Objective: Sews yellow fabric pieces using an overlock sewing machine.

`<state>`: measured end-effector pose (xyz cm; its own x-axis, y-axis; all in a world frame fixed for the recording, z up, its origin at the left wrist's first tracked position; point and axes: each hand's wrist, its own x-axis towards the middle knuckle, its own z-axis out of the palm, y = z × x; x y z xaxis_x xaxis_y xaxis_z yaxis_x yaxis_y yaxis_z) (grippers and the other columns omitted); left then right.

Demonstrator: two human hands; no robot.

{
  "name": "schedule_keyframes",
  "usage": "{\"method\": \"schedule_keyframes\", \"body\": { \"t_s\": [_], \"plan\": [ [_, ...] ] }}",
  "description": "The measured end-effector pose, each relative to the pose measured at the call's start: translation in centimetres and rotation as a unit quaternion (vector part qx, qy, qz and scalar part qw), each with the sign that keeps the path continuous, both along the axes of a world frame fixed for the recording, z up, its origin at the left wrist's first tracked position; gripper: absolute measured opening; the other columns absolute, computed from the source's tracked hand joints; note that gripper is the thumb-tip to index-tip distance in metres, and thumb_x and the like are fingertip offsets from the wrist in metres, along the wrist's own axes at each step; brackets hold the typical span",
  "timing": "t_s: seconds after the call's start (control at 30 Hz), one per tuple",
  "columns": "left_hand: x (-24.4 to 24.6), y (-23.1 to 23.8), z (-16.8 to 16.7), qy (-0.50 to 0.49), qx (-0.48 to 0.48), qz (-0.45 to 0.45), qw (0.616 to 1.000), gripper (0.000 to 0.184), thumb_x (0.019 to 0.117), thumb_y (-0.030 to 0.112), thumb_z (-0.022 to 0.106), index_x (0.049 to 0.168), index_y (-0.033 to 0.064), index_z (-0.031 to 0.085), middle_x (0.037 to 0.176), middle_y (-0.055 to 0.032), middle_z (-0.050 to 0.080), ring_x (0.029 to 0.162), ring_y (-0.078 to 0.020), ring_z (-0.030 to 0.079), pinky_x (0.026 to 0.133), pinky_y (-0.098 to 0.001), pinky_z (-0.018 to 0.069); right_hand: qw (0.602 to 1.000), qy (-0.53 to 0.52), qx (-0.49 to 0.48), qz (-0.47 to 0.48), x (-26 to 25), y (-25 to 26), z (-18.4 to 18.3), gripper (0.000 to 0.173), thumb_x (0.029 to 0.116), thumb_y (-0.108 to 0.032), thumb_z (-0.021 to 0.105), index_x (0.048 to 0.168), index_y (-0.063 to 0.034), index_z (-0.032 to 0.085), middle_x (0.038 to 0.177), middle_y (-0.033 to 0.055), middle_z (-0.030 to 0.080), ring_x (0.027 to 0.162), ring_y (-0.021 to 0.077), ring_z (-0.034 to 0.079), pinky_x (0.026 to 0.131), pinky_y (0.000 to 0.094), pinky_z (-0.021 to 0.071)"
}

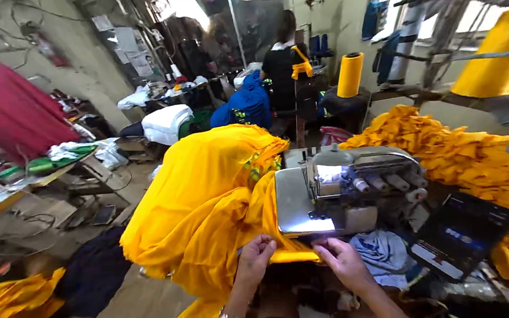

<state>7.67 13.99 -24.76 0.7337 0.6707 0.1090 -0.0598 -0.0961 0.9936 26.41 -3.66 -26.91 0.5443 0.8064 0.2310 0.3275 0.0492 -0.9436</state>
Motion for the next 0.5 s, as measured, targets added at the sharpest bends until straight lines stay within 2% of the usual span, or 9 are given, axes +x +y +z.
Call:
{"method": "schedule_keyframes", "body": {
  "t_s": [0.03, 0.1, 0.17, 0.23, 0.27, 0.3, 0.33, 0.43, 0.5],
  "plan": [
    [0.0, -0.1, 0.0, 0.002, 0.044, 0.016, 0.999, 0.014, 0.0967, 0.012, 0.064, 0.105, 0.0013, 0.069, 0.077, -0.0012, 0.068, 0.062, -0.0073, 0.060, 0.057, -0.0239, 0.0508, 0.999, -0.045, -0.002, -0.002, 0.2, -0.1, -0.2, 0.027, 0.1007, -0.029, 0.061, 0.109, -0.0076, 0.075, 0.095, 0.0010, 0.075, 0.086, 0.0063, 0.071, 0.081, 0.0292, 0.0596],
    [-0.1, -0.5, 0.7, -0.024, 0.104, 0.015, 0.994, 0.014, 0.0961, 0.013, 0.066, 0.103, 0.0016, 0.070, 0.083, -0.0013, 0.070, 0.068, -0.0076, 0.064, 0.062, -0.0235, 0.0552, 0.994, -0.101, 0.038, 0.002, 0.6, -0.1, 0.1, 0.024, 0.1014, -0.027, 0.062, 0.108, -0.0078, 0.075, 0.095, 0.0007, 0.076, 0.087, 0.0048, 0.071, 0.081, 0.0266, 0.0603],
    [-0.1, -0.5, 0.1, 0.021, 0.161, 0.022, 0.986, 0.016, 0.0949, 0.018, 0.070, 0.103, 0.0038, 0.071, 0.085, -0.0013, 0.072, 0.072, -0.0086, 0.067, 0.066, -0.0258, 0.0585, 0.989, -0.140, 0.036, -0.002, 0.8, -0.4, -0.3, 0.023, 0.1008, -0.027, 0.063, 0.109, -0.0090, 0.075, 0.097, 0.0006, 0.076, 0.086, 0.0051, 0.071, 0.081, 0.0260, 0.0609],
    [0.3, -0.2, -1.7, 0.164, 0.224, 0.044, 0.960, 0.023, 0.0944, 0.028, 0.070, 0.105, 0.0079, 0.073, 0.093, -0.0014, 0.074, 0.084, -0.0118, 0.071, 0.078, -0.0347, 0.0605, 0.983, -0.178, -0.048, -0.015, 1.0, -0.4, -1.1, 0.025, 0.0989, -0.029, 0.065, 0.111, -0.0110, 0.076, 0.100, 0.0027, 0.077, 0.089, 0.0122, 0.074, 0.084, 0.0359, 0.0616],
    [0.5, -0.4, -2.4, 0.206, 0.234, 0.052, 0.949, 0.026, 0.0945, 0.029, 0.070, 0.108, 0.0077, 0.073, 0.098, -0.0033, 0.075, 0.090, -0.0145, 0.072, 0.085, -0.0391, 0.0596, 0.978, -0.188, -0.089, -0.018, 0.8, -0.4, -1.3, 0.026, 0.0981, -0.029, 0.065, 0.113, -0.0113, 0.077, 0.102, 0.0046, 0.078, 0.091, 0.0171, 0.075, 0.087, 0.0423, 0.0609],
    [0.7, -0.7, -2.7, 0.208, 0.245, 0.065, 0.945, 0.027, 0.0938, 0.028, 0.070, 0.110, 0.0070, 0.073, 0.101, -0.0051, 0.074, 0.093, -0.0158, 0.071, 0.087, -0.0397, 0.0589, 0.975, -0.190, -0.110, -0.020, 0.7, -0.2, -1.2, 0.027, 0.0978, -0.029, 0.065, 0.114, -0.0119, 0.077, 0.104, 0.0053, 0.078, 0.093, 0.0194, 0.075, 0.088, 0.0453, 0.0602],
    [1.0, -1.0, -2.7, 0.188, 0.256, 0.078, 0.945, 0.027, 0.0924, 0.027, 0.070, 0.110, 0.0063, 0.073, 0.103, -0.0064, 0.072, 0.092, -0.0162, 0.070, 0.085, -0.0384, 0.0585, 0.976, -0.187, -0.112, -0.024, 0.9, 0.0, -1.1, 0.026, 0.0975, -0.029, 0.065, 0.114, -0.0122, 0.077, 0.104, 0.0052, 0.077, 0.094, 0.0195, 0.075, 0.089, 0.0456, 0.0600],
    [0.0, -2.2, -2.7, 0.106, 0.259, 0.115, 0.953, 0.027, 0.0929, 0.025, 0.069, 0.111, 0.0052, 0.072, 0.107, -0.0080, 0.069, 0.078, -0.0107, 0.066, 0.067, -0.0280, 0.0584, 0.982, -0.177, -0.055, -0.032, 0.7, -0.5, -1.7, 0.025, 0.0981, -0.030, 0.065, 0.111, -0.0120, 0.077, 0.105, 0.0038, 0.076, 0.094, 0.0148, 0.073, 0.088, 0.0380, 0.0603],
    [-1.7, -3.0, -1.6, 0.070, 0.254, 0.121, 0.957, 0.028, 0.0951, 0.017, 0.067, 0.115, -0.0022, 0.069, 0.109, -0.0144, 0.069, 0.081, -0.0135, 0.069, 0.070, -0.0305, 0.0607, 0.985, -0.170, -0.001, -0.027, 0.5, -1.6, -1.1, 0.024, 0.0994, -0.027, 0.065, 0.110, -0.0090, 0.076, 0.106, 0.0066, 0.074, 0.095, 0.0149, 0.071, 0.087, 0.0349, 0.0600]
  ]
}}
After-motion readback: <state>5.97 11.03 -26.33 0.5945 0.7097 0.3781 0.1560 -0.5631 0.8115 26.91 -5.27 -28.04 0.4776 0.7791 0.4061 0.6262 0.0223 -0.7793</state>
